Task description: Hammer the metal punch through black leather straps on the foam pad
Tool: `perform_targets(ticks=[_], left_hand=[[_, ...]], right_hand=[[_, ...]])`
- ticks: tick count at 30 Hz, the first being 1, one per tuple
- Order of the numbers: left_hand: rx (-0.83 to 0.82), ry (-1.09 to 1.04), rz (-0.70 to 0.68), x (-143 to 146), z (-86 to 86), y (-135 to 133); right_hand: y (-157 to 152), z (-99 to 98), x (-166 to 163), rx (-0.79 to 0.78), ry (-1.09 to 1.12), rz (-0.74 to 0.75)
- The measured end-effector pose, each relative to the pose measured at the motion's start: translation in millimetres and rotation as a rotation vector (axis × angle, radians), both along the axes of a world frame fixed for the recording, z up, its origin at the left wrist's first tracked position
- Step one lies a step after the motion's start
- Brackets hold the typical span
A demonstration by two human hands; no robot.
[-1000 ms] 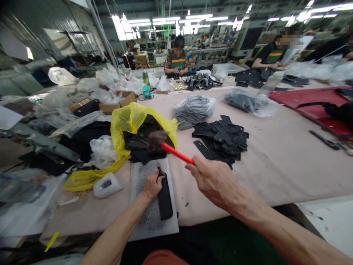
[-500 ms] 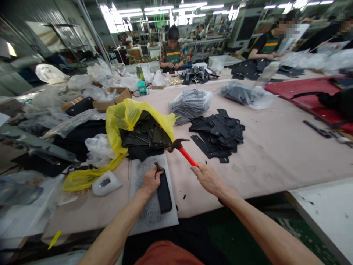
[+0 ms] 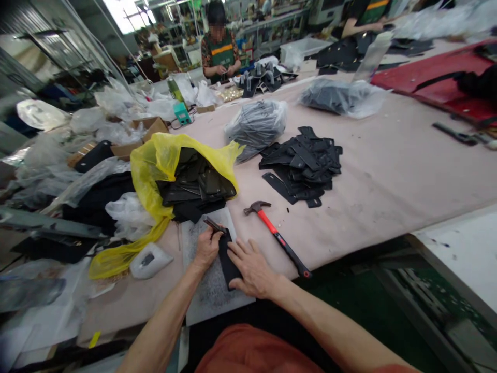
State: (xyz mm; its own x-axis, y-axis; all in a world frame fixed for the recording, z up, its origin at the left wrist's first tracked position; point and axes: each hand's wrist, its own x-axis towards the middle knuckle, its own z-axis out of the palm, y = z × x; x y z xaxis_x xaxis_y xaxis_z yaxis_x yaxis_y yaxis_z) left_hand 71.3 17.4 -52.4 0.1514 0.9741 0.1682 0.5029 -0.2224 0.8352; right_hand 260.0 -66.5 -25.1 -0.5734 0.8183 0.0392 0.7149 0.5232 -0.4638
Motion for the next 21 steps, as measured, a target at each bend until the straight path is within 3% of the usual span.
perform_targets(ticks=[5,9,16,21], left_hand=[[-0.142,-0.181,0.191,-0.4,-6.0,13.3],[-0.194,-0.330,0.204,-2.3,-9.8,14.1],[-0.087,-0.197,0.222,-4.7,-1.4,-7.4],[-0.070,-0.137,0.236,-5.6,-4.1,-6.6]], right_hand=[[-10.3,-17.3,-8.4,-0.068,0.003,-0.012],[-9.7,-18.6,-7.0,-0.044,0.008,-0.017],[-2.9,-16.8,-9.6,0.041,0.084,-0.057],[31.7,-9.5,-10.6,0.036,0.183,-0.209]])
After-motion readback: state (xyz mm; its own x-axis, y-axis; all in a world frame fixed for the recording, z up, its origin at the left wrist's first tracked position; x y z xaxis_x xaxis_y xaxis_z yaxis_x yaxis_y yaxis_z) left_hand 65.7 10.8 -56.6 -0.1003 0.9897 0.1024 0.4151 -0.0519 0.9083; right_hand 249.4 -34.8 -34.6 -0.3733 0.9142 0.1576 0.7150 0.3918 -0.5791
